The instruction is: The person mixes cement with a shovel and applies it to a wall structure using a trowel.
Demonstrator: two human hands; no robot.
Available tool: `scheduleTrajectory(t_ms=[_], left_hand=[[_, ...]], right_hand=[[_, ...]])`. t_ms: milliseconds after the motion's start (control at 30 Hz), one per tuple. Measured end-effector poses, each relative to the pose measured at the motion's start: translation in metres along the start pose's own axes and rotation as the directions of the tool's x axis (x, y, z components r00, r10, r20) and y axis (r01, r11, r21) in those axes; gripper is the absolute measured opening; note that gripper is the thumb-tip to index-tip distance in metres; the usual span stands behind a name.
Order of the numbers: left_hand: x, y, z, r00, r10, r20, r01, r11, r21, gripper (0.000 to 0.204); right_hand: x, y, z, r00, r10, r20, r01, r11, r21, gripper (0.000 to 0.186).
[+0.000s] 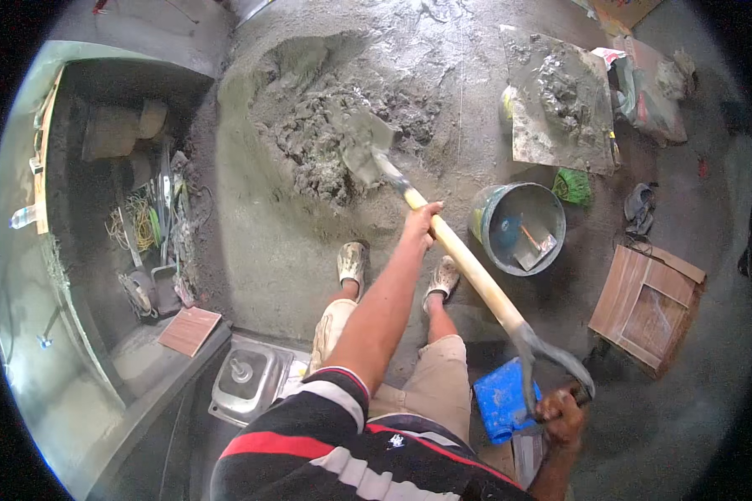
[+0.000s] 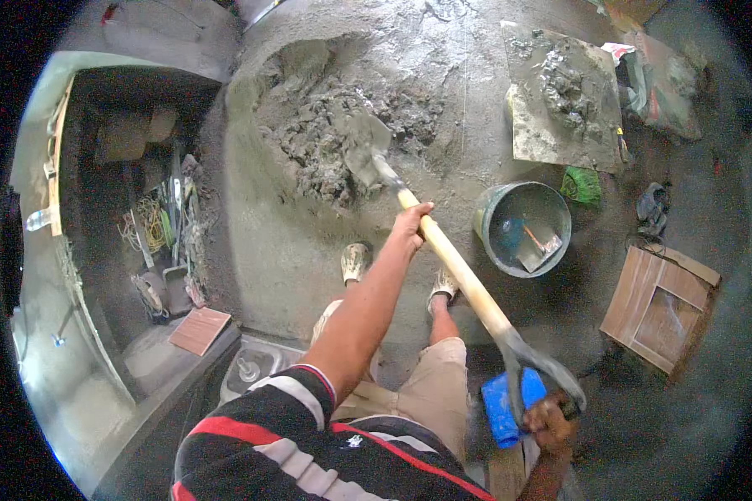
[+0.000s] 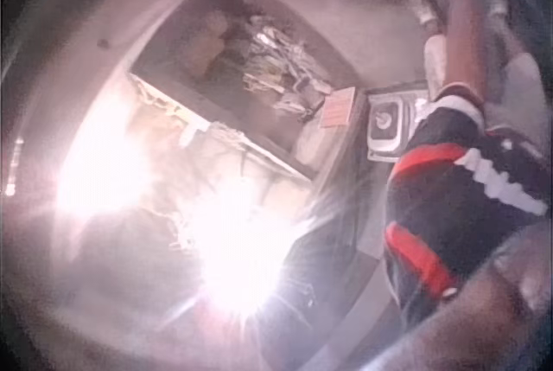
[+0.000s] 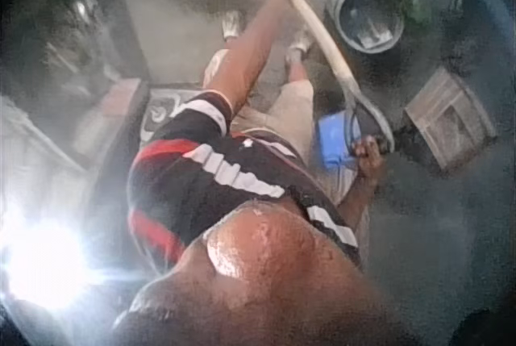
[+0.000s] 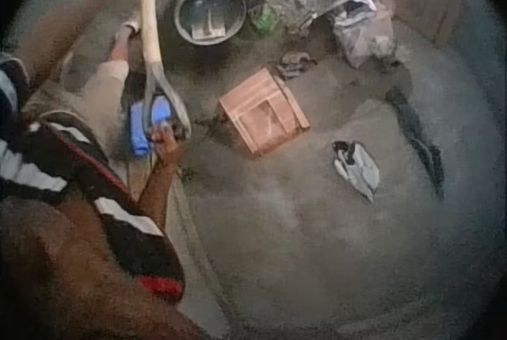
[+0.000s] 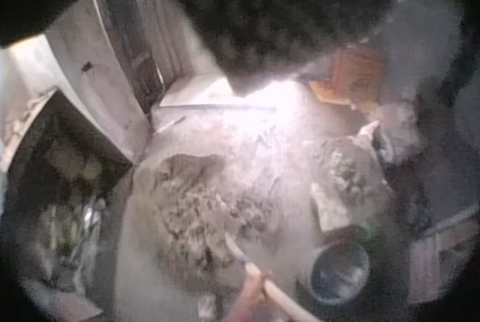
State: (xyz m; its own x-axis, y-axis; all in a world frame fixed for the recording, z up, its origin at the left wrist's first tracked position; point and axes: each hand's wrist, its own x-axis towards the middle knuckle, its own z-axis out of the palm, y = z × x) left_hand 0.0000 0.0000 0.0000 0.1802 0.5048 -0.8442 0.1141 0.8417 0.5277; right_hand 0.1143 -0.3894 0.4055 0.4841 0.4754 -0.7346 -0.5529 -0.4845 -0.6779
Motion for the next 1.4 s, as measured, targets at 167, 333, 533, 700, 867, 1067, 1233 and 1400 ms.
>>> scheduleTrajectory(t_ms=[167, 333, 533, 700, 867, 1067, 1233, 1400], left_hand=[[-0.039, -0.094, 0.040, 0.883, -0.378, 0.276, 0.468, 0.703, -0.535, 0.023], [-0.137, -0.244, 0.102, 0.716, -0.556, 0.423, 0.696, 0.518, -0.497, 0.021], [-0.133, -0.297, 0.065, 0.709, -0.593, 0.381, 0.687, 0.462, -0.561, 0.017], [0.024, -0.233, -0.064, 0.826, -0.564, 0.010, 0.511, 0.740, -0.437, 0.015], [0.065, -0.178, -0.110, 0.840, -0.471, -0.269, 0.357, 0.853, -0.381, 0.018], [-0.012, -0.154, -0.091, 0.942, -0.177, -0.286, 0.168, 0.984, -0.055, 0.052], [0.000, -0.110, -0.161, 0.890, 0.112, -0.443, 0.044, 0.944, 0.327, 0.053], [-0.045, -0.089, -0.100, 0.931, 0.028, -0.365, 0.087, 0.951, 0.296, 0.036]], right_hand=[[-0.086, 0.034, -0.122, 0.964, 0.098, -0.248, -0.151, 0.967, -0.204, 0.012], [-0.106, 0.035, -0.152, 0.167, -0.175, -0.970, -0.412, 0.882, -0.230, 0.017], [-0.116, 0.132, -0.206, -0.009, -0.315, -0.949, -0.677, 0.700, -0.226, 0.025], [0.018, 0.246, -0.113, 0.401, -0.034, -0.915, -0.320, 0.931, -0.175, 0.014], [0.093, 0.251, -0.051, 0.620, 0.322, -0.716, -0.357, 0.928, 0.108, 0.026], [0.044, 0.277, -0.146, 0.447, 0.760, -0.472, -0.779, 0.590, 0.212, 0.017], [0.088, 0.246, -0.068, 0.328, 0.923, -0.199, -0.943, 0.334, -0.006, 0.024], [0.031, 0.267, -0.096, 0.523, 0.745, -0.415, -0.789, 0.607, 0.096, 0.011]])
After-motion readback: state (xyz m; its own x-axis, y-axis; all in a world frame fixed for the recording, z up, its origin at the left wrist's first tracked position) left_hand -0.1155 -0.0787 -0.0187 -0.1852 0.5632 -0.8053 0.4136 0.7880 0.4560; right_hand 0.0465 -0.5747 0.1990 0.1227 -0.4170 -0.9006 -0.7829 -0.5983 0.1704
